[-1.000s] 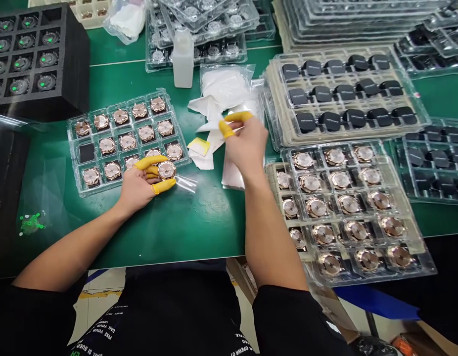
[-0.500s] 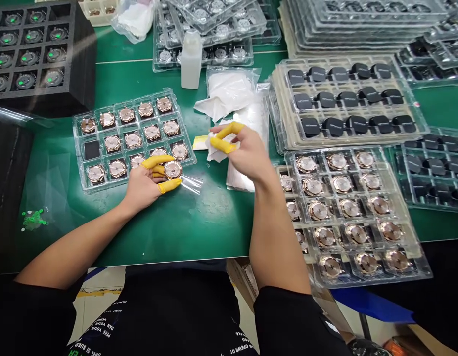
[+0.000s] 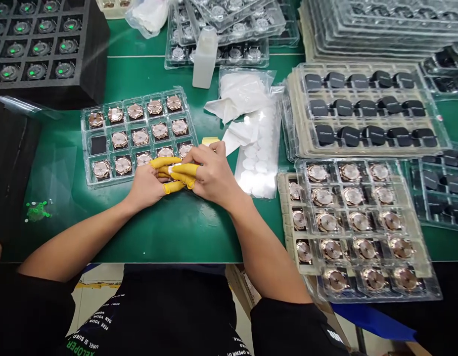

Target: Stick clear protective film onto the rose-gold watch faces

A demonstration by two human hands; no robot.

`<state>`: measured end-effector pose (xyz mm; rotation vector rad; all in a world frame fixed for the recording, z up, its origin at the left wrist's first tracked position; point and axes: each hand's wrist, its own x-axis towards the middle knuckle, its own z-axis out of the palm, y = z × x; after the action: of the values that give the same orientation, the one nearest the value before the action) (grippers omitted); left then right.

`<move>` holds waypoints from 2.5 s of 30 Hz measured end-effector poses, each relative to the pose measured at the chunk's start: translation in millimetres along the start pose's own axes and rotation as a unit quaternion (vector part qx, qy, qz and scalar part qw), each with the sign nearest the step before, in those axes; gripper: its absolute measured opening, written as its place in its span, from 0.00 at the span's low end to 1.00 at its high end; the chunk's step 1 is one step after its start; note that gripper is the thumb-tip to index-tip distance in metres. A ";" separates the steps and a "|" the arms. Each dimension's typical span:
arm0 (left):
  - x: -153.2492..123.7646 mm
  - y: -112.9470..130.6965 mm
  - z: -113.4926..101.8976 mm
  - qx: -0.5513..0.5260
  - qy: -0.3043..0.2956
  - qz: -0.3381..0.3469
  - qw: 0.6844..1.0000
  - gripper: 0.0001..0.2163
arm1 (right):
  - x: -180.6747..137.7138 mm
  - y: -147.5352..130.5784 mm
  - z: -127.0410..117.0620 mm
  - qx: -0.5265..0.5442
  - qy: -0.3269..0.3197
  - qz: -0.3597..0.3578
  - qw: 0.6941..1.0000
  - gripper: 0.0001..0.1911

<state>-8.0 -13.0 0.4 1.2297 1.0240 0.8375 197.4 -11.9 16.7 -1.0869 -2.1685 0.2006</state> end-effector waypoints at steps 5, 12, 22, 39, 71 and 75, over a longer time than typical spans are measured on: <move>-1.3 0.9 0.7 0.012 0.020 -0.006 1.000 0.30 | -2.1 7.5 0.5 0.051 0.017 -0.008 0.999 0.06; -0.5 -2.4 -0.9 0.023 0.007 0.009 1.000 0.30 | 0.3 2.2 6.6 0.046 -0.002 0.028 0.999 0.08; -3.2 -2.5 2.2 0.006 0.001 0.004 1.000 0.28 | 0.8 5.8 1.2 0.065 -0.038 0.033 0.997 0.11; -4.6 -2.2 3.8 -0.021 0.002 -0.006 1.000 0.29 | 0.7 11.4 -1.5 0.065 0.000 0.048 0.997 0.10; -7.9 -8.4 -0.8 0.108 -0.011 0.173 0.979 0.24 | -1.1 -0.6 -21.6 0.064 -0.074 0.148 0.984 0.03; -7.9 -9.7 -0.5 0.098 -0.027 0.142 0.985 0.26 | -1.8 3.9 -17.4 0.086 -0.058 0.188 0.977 0.04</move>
<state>-11.4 -21.7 -7.8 1.5846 0.9147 0.9325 211.8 -13.6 27.1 -1.4050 -1.9823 0.6248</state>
